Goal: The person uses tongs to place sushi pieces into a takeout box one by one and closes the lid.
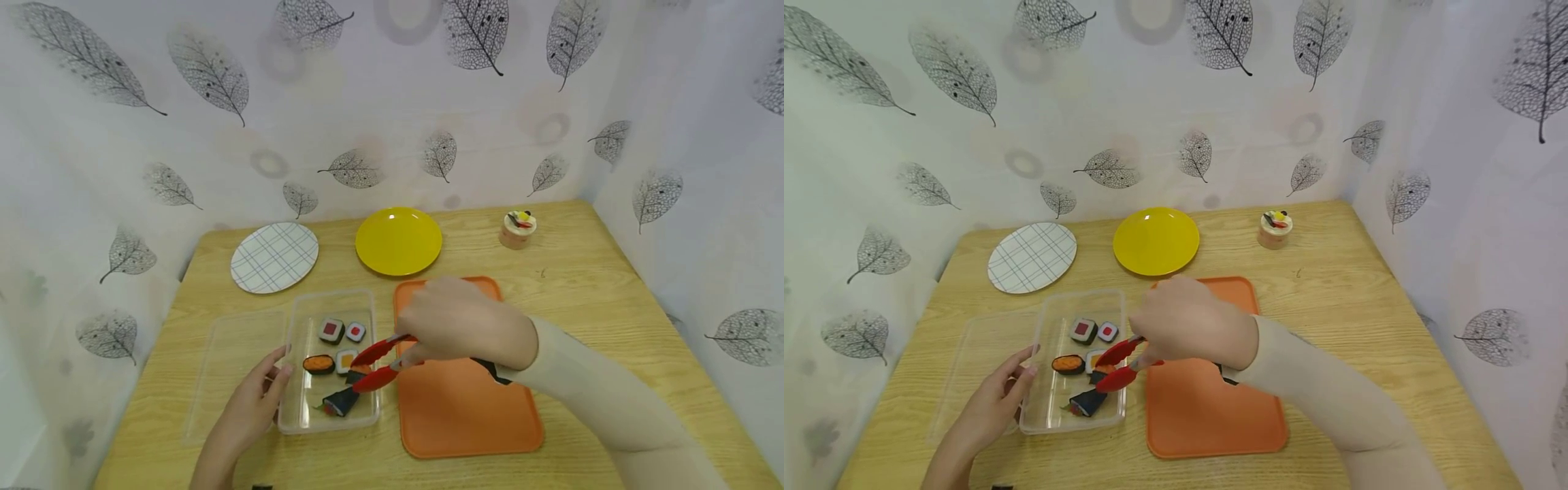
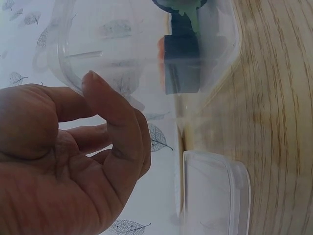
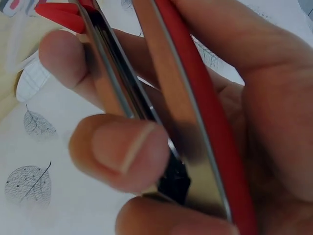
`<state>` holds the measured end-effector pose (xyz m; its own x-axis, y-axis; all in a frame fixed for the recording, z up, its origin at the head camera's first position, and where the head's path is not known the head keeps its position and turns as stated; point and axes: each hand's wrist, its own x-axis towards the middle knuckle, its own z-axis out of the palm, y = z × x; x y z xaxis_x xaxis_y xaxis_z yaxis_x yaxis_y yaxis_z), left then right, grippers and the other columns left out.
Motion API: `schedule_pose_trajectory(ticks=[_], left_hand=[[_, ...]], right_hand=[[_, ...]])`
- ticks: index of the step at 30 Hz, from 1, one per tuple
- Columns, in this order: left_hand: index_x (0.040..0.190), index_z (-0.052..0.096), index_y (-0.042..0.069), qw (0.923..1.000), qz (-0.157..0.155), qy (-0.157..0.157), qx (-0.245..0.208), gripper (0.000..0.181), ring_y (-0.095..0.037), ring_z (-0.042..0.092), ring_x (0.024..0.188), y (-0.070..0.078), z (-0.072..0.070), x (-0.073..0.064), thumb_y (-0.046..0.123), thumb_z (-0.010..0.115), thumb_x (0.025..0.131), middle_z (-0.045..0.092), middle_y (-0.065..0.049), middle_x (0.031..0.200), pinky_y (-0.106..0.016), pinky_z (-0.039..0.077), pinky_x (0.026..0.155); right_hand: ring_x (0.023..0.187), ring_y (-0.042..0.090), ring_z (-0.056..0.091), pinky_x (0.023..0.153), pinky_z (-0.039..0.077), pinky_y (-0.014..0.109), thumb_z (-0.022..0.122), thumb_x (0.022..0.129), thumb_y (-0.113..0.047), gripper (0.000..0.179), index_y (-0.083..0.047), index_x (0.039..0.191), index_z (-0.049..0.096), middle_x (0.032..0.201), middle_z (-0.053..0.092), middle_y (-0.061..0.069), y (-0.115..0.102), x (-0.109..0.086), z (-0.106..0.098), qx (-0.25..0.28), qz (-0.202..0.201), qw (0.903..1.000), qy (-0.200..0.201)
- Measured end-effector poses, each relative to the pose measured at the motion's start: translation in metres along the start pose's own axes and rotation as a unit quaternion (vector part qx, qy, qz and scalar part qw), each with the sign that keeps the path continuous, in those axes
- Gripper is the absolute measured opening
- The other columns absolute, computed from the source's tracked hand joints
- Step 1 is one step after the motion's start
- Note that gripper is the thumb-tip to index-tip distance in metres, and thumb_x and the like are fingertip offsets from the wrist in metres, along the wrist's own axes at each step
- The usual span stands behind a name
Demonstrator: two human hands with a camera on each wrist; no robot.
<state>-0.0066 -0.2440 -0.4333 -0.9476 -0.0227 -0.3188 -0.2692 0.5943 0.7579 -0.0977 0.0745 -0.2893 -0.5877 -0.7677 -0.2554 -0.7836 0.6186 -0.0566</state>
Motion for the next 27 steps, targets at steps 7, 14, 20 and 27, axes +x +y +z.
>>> schedule_pose_trajectory(ticks=[7,14,20,27], left_hand=[[0.161,0.038,0.008,1.0,0.006,-0.003,0.006,0.054,-0.013,0.053,0.066,-0.002,0.0,0.0,0.031,0.048,0.114,0.059,-0.014,0.107,-0.028,0.053,0.052],[0.161,0.039,0.01,1.0,-0.005,0.001,0.006,0.053,-0.013,0.054,0.068,0.0,0.001,0.0,0.03,0.049,0.113,0.06,-0.014,0.108,-0.027,0.053,0.053],[0.161,0.039,0.009,0.9999,-0.002,0.004,0.015,0.054,-0.011,0.053,0.068,0.0,0.002,0.0,0.031,0.049,0.113,0.06,-0.013,0.109,-0.027,0.051,0.053],[0.162,0.038,0.011,0.9999,-0.011,0.001,0.01,0.053,-0.013,0.053,0.066,-0.001,0.001,0.0,0.031,0.049,0.113,0.06,-0.013,0.11,-0.027,0.052,0.053]], right_hand=[[0.053,0.009,0.039,0.046,0.034,0.025,0.079,0.084,-0.068,0.049,-0.024,0.067,0.063,0.057,0.032,-0.009,-0.028,0.024,-0.012,-0.089,0.027,0.9941,-0.057],[0.055,0.007,0.04,0.046,0.044,0.023,0.078,0.085,-0.068,0.041,-0.028,0.091,0.07,0.062,0.038,-0.009,-0.057,0.043,-0.012,-0.166,0.028,0.9797,-0.109],[0.055,0.007,0.035,0.043,0.037,0.023,0.08,0.083,-0.066,0.046,-0.026,0.069,0.061,0.062,0.035,-0.008,-0.063,0.05,-0.004,-0.172,0.013,0.9794,-0.104],[0.056,0.008,0.039,0.043,0.041,0.025,0.082,0.081,-0.066,0.046,-0.026,0.068,0.062,0.064,0.047,-0.01,-0.064,0.054,0.004,-0.16,0.012,0.9813,-0.106]])
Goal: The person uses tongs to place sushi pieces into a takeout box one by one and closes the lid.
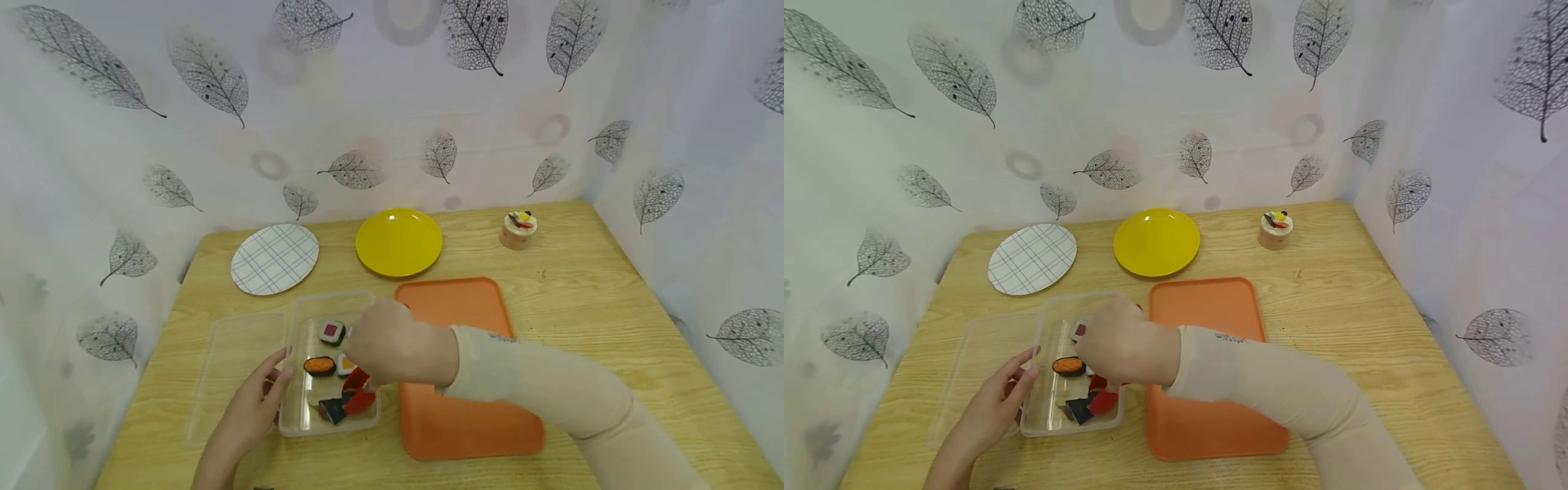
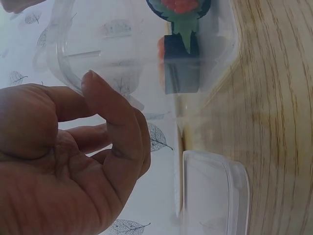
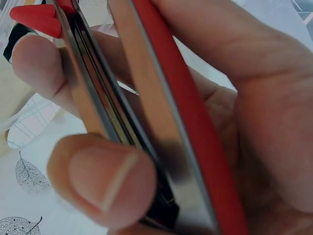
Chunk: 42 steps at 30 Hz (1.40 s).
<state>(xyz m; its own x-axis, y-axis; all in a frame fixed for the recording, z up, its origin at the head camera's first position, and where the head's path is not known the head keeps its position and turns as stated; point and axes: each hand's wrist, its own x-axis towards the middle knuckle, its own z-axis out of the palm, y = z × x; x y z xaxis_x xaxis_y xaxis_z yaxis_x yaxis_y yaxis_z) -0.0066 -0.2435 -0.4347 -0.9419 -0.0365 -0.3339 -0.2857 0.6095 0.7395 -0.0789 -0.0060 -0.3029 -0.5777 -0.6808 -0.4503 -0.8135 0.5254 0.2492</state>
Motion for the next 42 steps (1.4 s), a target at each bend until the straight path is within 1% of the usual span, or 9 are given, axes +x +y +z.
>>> schedule_pose_trajectory(ticks=[7,12,19,22,27,32,36,39,42], left_hand=[[0.161,0.038,0.01,1.0,0.005,0.0,-0.002,0.053,-0.013,0.053,0.066,0.0,0.0,0.0,0.03,0.049,0.113,0.06,-0.013,0.109,-0.027,0.052,0.052],[0.161,0.039,0.011,1.0,0.004,0.001,0.002,0.053,-0.012,0.053,0.067,0.0,0.001,0.0,0.03,0.049,0.113,0.06,-0.013,0.11,-0.027,0.052,0.053],[0.161,0.039,0.01,1.0,0.006,0.001,0.003,0.053,-0.012,0.053,0.067,0.0,0.001,-0.001,0.031,0.049,0.113,0.059,-0.013,0.11,-0.027,0.052,0.053],[0.161,0.039,0.011,1.0,0.002,0.001,0.0,0.052,-0.013,0.053,0.068,0.002,0.0,-0.001,0.03,0.049,0.113,0.059,-0.014,0.111,-0.027,0.052,0.053],[0.161,0.039,0.014,1.0,-0.006,0.0,-0.002,0.051,-0.014,0.055,0.068,0.004,-0.002,-0.002,0.029,0.049,0.114,0.058,-0.015,0.113,-0.028,0.053,0.054],[0.162,0.038,0.012,1.0,0.002,-0.004,-0.004,0.053,-0.014,0.054,0.067,0.003,-0.003,-0.002,0.031,0.048,0.114,0.058,-0.015,0.111,-0.028,0.053,0.054],[0.162,0.038,0.013,1.0,0.001,-0.006,-0.008,0.053,-0.014,0.054,0.067,0.003,-0.003,-0.001,0.031,0.048,0.114,0.058,-0.015,0.112,-0.028,0.053,0.054],[0.162,0.038,0.014,0.9999,-0.002,-0.005,-0.009,0.052,-0.014,0.055,0.067,0.003,-0.002,-0.001,0.03,0.048,0.114,0.058,-0.016,0.112,-0.028,0.054,0.055],[0.162,0.038,0.014,1.0,-0.003,-0.005,-0.008,0.051,-0.014,0.055,0.067,0.002,-0.002,-0.001,0.029,0.048,0.114,0.059,-0.016,0.113,-0.028,0.054,0.055]], right_hand=[[0.058,0.008,0.039,0.043,0.037,0.026,0.082,0.081,-0.067,0.048,-0.026,0.067,0.062,0.068,0.047,-0.011,0.001,0.003,0.001,0.016,0.016,0.9996,-0.018],[0.06,0.008,0.045,0.046,0.042,0.026,0.078,0.082,-0.072,0.047,-0.027,0.088,0.066,0.069,0.05,-0.011,0.008,-0.001,0.0,0.032,0.028,0.9986,-0.031],[0.058,0.007,0.047,0.047,0.042,0.026,0.079,0.08,-0.073,0.046,-0.027,0.083,0.073,0.065,0.052,-0.011,0.035,-0.019,0.012,0.085,-0.002,0.9944,0.063],[0.059,0.008,0.051,0.05,0.043,0.027,0.079,0.083,-0.068,0.042,-0.03,0.101,0.079,0.071,0.062,-0.012,0.047,-0.026,0.022,0.13,-0.004,0.987,0.095],[0.057,0.007,0.049,0.048,0.038,0.024,0.078,0.087,-0.062,0.048,-0.025,0.117,0.075,0.081,0.069,-0.009,0.061,-0.038,0.044,0.179,-0.015,0.9686,0.172],[0.067,0.005,0.063,0.056,0.05,0.022,0.081,0.087,-0.057,0.056,-0.02,0.128,0.072,0.1,0.077,-0.008,0.065,-0.048,0.068,0.224,-0.03,0.9372,0.265],[0.084,0.007,0.073,0.072,0.06,0.027,0.079,0.088,-0.057,0.064,-0.021,0.14,0.068,0.118,0.078,-0.007,0.066,-0.056,0.087,0.264,-0.023,0.9095,0.32],[0.076,0.001,0.068,0.069,0.058,0.024,0.078,0.088,-0.06,0.069,-0.025,0.145,0.064,0.124,0.076,-0.01,0.071,-0.064,0.101,0.289,-0.009,0.8912,0.349],[0.061,-0.006,0.049,0.06,0.048,0.017,0.076,0.086,-0.065,0.072,-0.028,0.147,0.062,0.124,0.075,-0.012,0.077,-0.078,0.114,0.31,0.019,0.8782,0.364]])
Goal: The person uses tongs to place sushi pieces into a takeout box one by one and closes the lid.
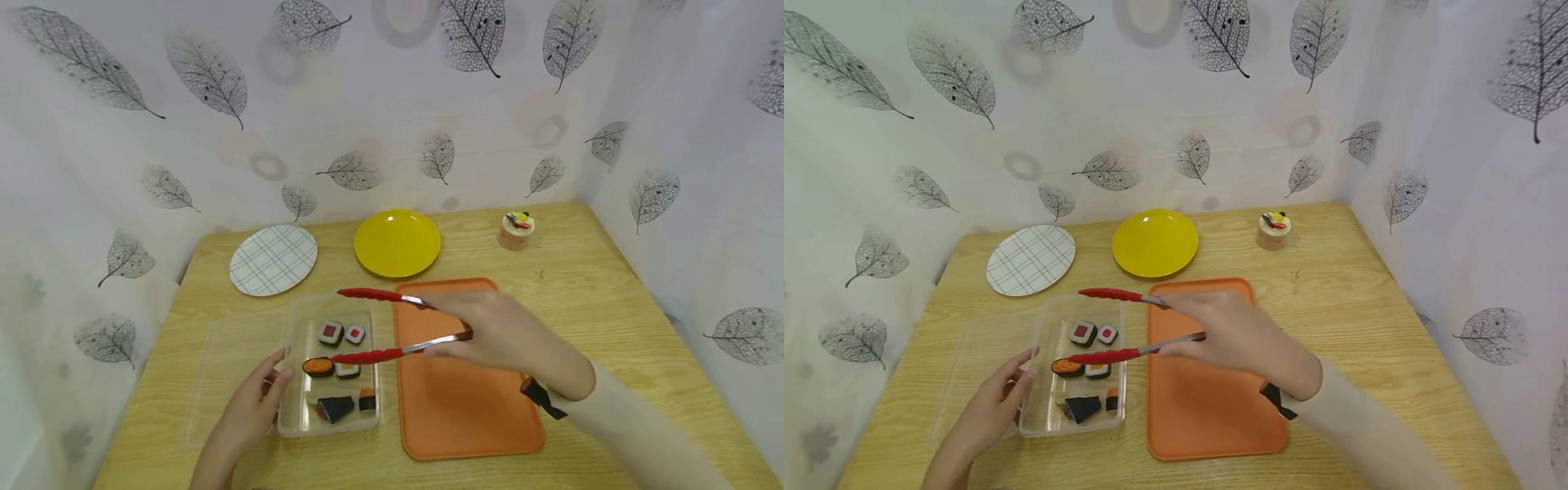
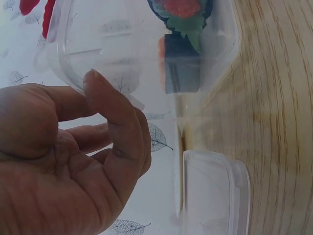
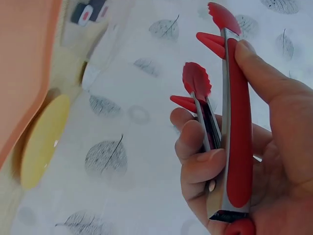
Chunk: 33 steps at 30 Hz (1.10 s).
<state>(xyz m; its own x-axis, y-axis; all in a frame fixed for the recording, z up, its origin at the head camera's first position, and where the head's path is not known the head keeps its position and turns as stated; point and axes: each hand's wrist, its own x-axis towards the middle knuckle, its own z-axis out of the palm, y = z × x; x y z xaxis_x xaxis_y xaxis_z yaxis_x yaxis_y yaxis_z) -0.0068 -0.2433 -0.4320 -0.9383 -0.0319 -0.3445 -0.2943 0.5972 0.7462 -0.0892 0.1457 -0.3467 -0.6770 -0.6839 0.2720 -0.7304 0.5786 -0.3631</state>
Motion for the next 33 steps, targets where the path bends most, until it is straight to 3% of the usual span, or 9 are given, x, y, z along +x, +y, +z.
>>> schedule_pose_trajectory(ticks=[2,5,8,11,15,21,26,29,33], left_hand=[[0.162,0.038,0.014,1.0,-0.001,0.0,0.002,0.051,-0.014,0.055,0.067,0.0,0.0,0.0,0.029,0.048,0.114,0.059,-0.016,0.112,-0.028,0.054,0.055],[0.162,0.038,0.014,1.0,-0.003,0.0,0.003,0.051,-0.014,0.055,0.067,0.001,0.0,0.0,0.028,0.048,0.114,0.059,-0.016,0.112,-0.028,0.054,0.055],[0.162,0.038,0.013,1.0,-0.005,0.0,0.005,0.051,-0.014,0.055,0.067,0.001,0.0,0.0,0.028,0.048,0.114,0.059,-0.015,0.113,-0.028,0.054,0.054],[0.162,0.038,0.013,1.0,-0.002,0.0,0.006,0.051,-0.014,0.054,0.067,0.0,0.001,0.0,0.028,0.048,0.114,0.059,-0.015,0.112,-0.029,0.054,0.054],[0.162,0.038,0.012,1.0,0.001,0.0,0.007,0.052,-0.014,0.054,0.067,-0.001,0.002,0.0,0.028,0.049,0.114,0.059,-0.015,0.112,-0.029,0.054,0.054],[0.162,0.038,0.011,0.9999,0.004,-0.001,0.013,0.053,-0.013,0.052,0.067,-0.003,0.003,0.0,0.03,0.049,0.113,0.059,-0.013,0.111,-0.027,0.052,0.054],[0.162,0.038,0.01,0.9999,0.005,-0.002,0.015,0.054,-0.012,0.052,0.068,-0.002,0.003,0.001,0.032,0.048,0.114,0.059,-0.012,0.109,-0.027,0.052,0.055],[0.162,0.037,0.011,0.9999,0.003,-0.003,0.015,0.054,-0.012,0.052,0.068,-0.002,0.002,0.001,0.032,0.048,0.114,0.058,-0.012,0.109,-0.027,0.052,0.055],[0.162,0.037,0.011,0.9998,0.004,0.0,0.018,0.054,-0.012,0.051,0.068,-0.002,0.002,0.001,0.031,0.048,0.114,0.058,-0.012,0.109,-0.027,0.052,0.055]], right_hand=[[0.056,-0.006,0.038,0.054,0.041,0.016,0.078,0.085,-0.064,0.074,-0.028,0.148,0.062,0.122,0.075,-0.013,0.008,-0.013,-0.003,0.003,0.019,0.9997,0.014],[0.06,-0.005,0.039,0.054,0.04,0.016,0.085,0.081,-0.056,0.074,-0.025,0.145,0.065,0.123,0.074,-0.012,0.022,-0.032,-0.006,0.003,0.037,0.9984,0.043],[0.062,-0.004,0.041,0.054,0.039,0.016,0.091,0.079,-0.047,0.075,-0.023,0.145,0.064,0.102,0.071,-0.015,0.036,-0.052,-0.004,-0.009,0.067,0.9954,0.068],[0.062,-0.004,0.04,0.054,0.037,0.018,0.093,0.078,-0.042,0.079,-0.022,0.148,0.063,0.079,0.057,-0.016,0.046,-0.071,-0.002,-0.026,0.116,0.989,0.088],[0.057,-0.002,0.038,0.049,0.033,0.019,0.093,0.079,-0.04,0.081,-0.018,0.15,0.06,0.069,0.05,-0.013,0.056,-0.095,0.001,-0.039,0.184,0.976,0.111],[0.057,0.001,0.039,0.049,0.031,0.022,0.088,0.085,-0.041,0.08,-0.01,0.151,0.057,0.073,0.054,-0.006,0.069,-0.131,0.002,-0.032,0.285,0.9487,0.133],[0.063,0.006,0.041,0.055,0.03,0.024,0.081,0.091,-0.047,0.074,-0.004,0.146,0.057,0.075,0.051,0.001,0.081,-0.157,0.001,-0.027,0.357,0.9258,0.12],[0.069,0.013,0.041,0.057,0.029,0.026,0.078,0.095,-0.046,0.063,-0.004,0.136,0.057,0.08,0.05,0.007,0.086,-0.167,0.004,-0.018,0.371,0.9215,0.112],[0.079,0.025,0.045,0.06,0.034,0.029,0.076,0.098,-0.042,0.053,-0.001,0.123,0.054,0.1,0.057,0.02,0.09,-0.175,0.01,0.001,0.378,0.9183,0.117]])
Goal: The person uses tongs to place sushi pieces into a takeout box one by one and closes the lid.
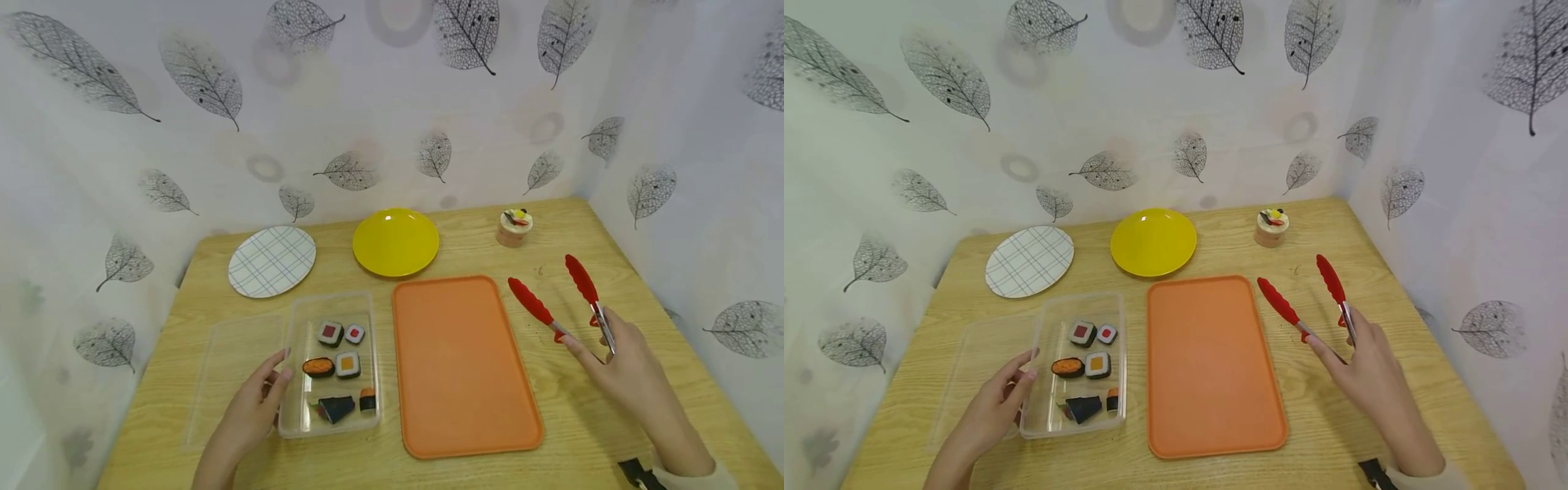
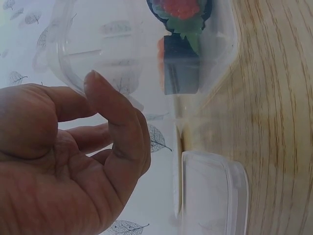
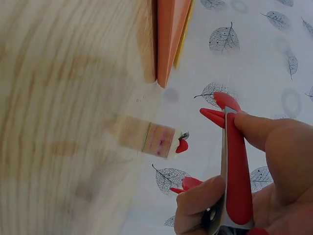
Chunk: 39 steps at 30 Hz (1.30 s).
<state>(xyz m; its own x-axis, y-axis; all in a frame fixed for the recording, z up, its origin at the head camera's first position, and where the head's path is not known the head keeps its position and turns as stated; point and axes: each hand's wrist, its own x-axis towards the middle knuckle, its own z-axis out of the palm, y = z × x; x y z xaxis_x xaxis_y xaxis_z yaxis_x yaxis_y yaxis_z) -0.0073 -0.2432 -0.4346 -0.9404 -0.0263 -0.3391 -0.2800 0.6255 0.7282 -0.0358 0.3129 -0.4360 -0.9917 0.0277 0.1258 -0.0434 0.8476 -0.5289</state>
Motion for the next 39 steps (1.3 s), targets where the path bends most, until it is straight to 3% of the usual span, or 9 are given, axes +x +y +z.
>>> schedule_pose_trajectory(ticks=[3,5,10,14,17,28,34,39], left_hand=[[0.162,0.038,0.012,1.0,-0.002,0.004,-0.002,0.053,-0.012,0.052,0.069,0.0,0.0,0.001,0.031,0.048,0.114,0.059,-0.013,0.11,-0.027,0.052,0.056],[0.162,0.038,0.012,1.0,-0.002,0.005,-0.002,0.053,-0.012,0.053,0.068,0.0,0.0,0.001,0.032,0.048,0.114,0.06,-0.013,0.11,-0.027,0.052,0.055],[0.162,0.038,0.011,1.0,-0.001,0.004,-0.004,0.055,-0.012,0.052,0.069,0.0,0.0,0.0,0.034,0.048,0.114,0.06,-0.013,0.111,-0.028,0.052,0.055],[0.162,0.037,0.012,0.9999,-0.006,0.003,-0.008,0.054,-0.013,0.053,0.069,0.001,-0.001,-0.001,0.033,0.048,0.114,0.06,-0.014,0.111,-0.028,0.053,0.056],[0.162,0.038,0.013,0.9999,-0.008,0.003,-0.011,0.053,-0.013,0.054,0.069,0.002,-0.001,0.0,0.032,0.048,0.114,0.059,-0.015,0.111,-0.028,0.054,0.056],[0.162,0.038,0.01,1.0,0.0,0.001,-0.005,0.055,-0.012,0.052,0.071,0.0,0.0,0.0,0.035,0.048,0.114,0.06,-0.013,0.111,-0.027,0.051,0.056],[0.162,0.037,0.01,1.0,-0.002,0.002,-0.004,0.055,-0.012,0.052,0.071,0.0,0.0,0.0,0.034,0.048,0.114,0.06,-0.013,0.112,-0.026,0.051,0.056],[0.163,0.036,0.011,0.9999,-0.002,0.0,-0.01,0.056,-0.012,0.052,0.068,0.0,0.0,-0.001,0.034,0.048,0.114,0.059,-0.013,0.112,-0.028,0.052,0.055]], right_hand=[[0.087,0.036,0.051,0.061,0.041,0.035,0.075,0.098,-0.042,0.053,0.001,0.117,0.052,0.112,0.057,0.027,0.004,-0.002,0.004,0.01,0.02,0.9997,-0.004],[0.09,0.039,0.052,0.062,0.043,0.039,0.074,0.098,-0.044,0.055,0.003,0.115,0.051,0.108,0.054,0.028,0.007,-0.003,0.007,0.014,0.036,0.9992,-0.011],[0.096,0.045,0.051,0.067,0.049,0.051,0.068,0.101,-0.049,0.073,0.016,0.126,0.046,0.111,0.05,0.033,0.013,-0.007,0.013,0.023,0.075,0.9959,-0.044],[0.105,0.058,0.049,0.071,0.051,0.069,0.06,0.103,-0.056,0.099,0.027,0.143,0.026,0.13,0.039,0.05,0.014,-0.009,0.014,0.008,0.11,0.9909,-0.077],[0.109,0.066,0.048,0.074,0.05,0.075,0.055,0.104,-0.06,0.109,0.03,0.149,0.012,0.137,0.029,0.057,0.014,-0.009,0.014,-0.003,0.127,0.9871,-0.097],[0.113,0.074,0.045,0.089,0.046,0.079,0.047,0.105,-0.063,0.113,0.032,0.146,0.003,0.135,0.023,0.059,0.013,-0.004,0.017,-0.012,0.153,0.9772,-0.147],[0.092,0.056,0.058,0.071,0.056,0.059,0.047,0.104,-0.066,0.119,0.027,0.151,-0.011,0.136,0.02,0.06,0.011,-0.004,0.017,-0.011,0.156,0.9748,-0.159],[0.102,0.073,0.054,0.076,0.053,0.069,0.04,0.104,-0.071,0.121,0.02,0.152,-0.024,0.14,0.019,0.063,0.01,-0.004,0.017,-0.043,0.154,0.9708,-0.179]])
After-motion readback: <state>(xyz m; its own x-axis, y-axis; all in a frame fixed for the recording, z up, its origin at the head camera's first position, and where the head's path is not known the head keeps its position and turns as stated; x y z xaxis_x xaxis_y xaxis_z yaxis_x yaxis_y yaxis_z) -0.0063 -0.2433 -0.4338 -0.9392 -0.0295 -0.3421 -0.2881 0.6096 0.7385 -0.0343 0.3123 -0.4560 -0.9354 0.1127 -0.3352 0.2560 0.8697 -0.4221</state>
